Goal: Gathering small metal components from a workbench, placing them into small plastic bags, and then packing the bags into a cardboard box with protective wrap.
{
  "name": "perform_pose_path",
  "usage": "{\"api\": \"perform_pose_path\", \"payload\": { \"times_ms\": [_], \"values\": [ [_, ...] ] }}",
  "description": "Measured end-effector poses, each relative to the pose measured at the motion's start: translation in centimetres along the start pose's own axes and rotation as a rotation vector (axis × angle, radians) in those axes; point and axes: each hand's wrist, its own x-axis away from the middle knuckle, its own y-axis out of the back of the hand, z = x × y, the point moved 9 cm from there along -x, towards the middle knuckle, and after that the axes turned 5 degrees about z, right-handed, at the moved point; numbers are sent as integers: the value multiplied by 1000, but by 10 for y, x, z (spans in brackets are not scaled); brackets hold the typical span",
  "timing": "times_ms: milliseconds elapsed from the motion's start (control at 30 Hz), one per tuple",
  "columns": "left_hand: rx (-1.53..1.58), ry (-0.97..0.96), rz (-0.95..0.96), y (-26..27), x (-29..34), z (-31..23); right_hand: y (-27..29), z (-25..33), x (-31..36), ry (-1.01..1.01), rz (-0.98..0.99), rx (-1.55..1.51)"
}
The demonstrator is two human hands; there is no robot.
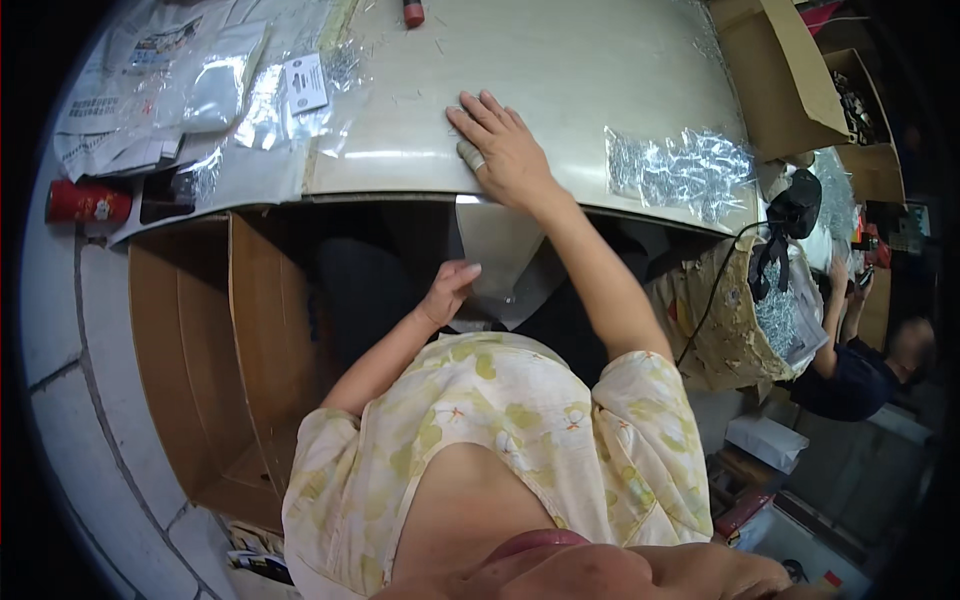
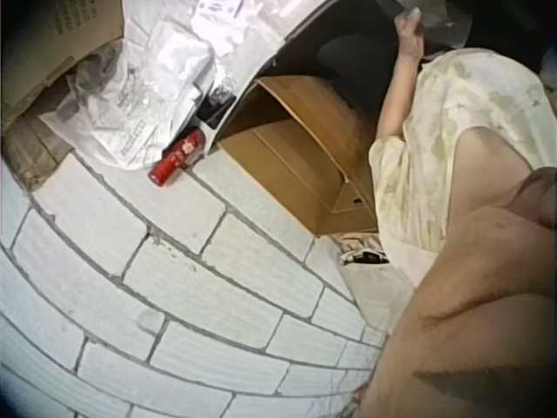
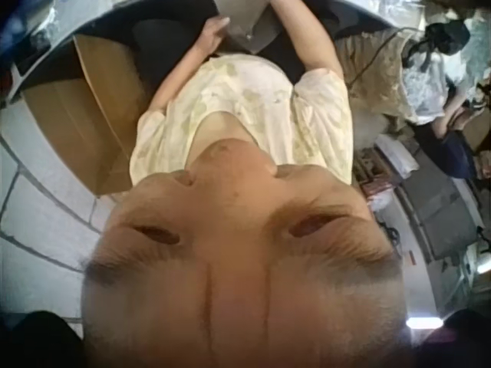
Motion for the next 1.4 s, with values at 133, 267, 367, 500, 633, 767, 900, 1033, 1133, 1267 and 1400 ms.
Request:
{"api": "perform_pose_path", "payload": {
  "times_ms": [133, 267, 367, 500, 633, 767, 900, 1033, 1133, 1267, 1400],
  "values": [
    [51, -48, -118, 9, 3, -3, 15, 31, 48, -126, -91, 30],
    [178, 120, 93, 42, 5, 8, 46, 53, 87, -75, -78, -13],
    [106, 167, 168, 41, 5, 23, 56, 44, 116, -63, -118, -133],
    [254, 126, 112, -16, 4, 25, 48, 16, 158, -250, -119, -424],
    [247, 140, 193, -12, 8, 30, 38, 13, 182, -294, -111, -468],
    [132, 137, 86, -7, 13, 30, 14, 27, 181, -224, -88, -544],
    [-192, 17, 137, -19, 18, 17, -24, 56, 177, -87, 374, -401],
    [-396, 93, -85, 9, 12, 28, 1, 44, 148, -180, 269, -416],
    [-339, 104, -134, 13, 8, 28, 36, 52, 105, -76, 100, -466],
    [-305, 81, -8, 15, 8, 26, 52, 69, 37, 29, 47, -500],
    [-228, 132, 111, 34, 1, 35, 42, 65, -65, 65, -35, -497]
  ]
}}
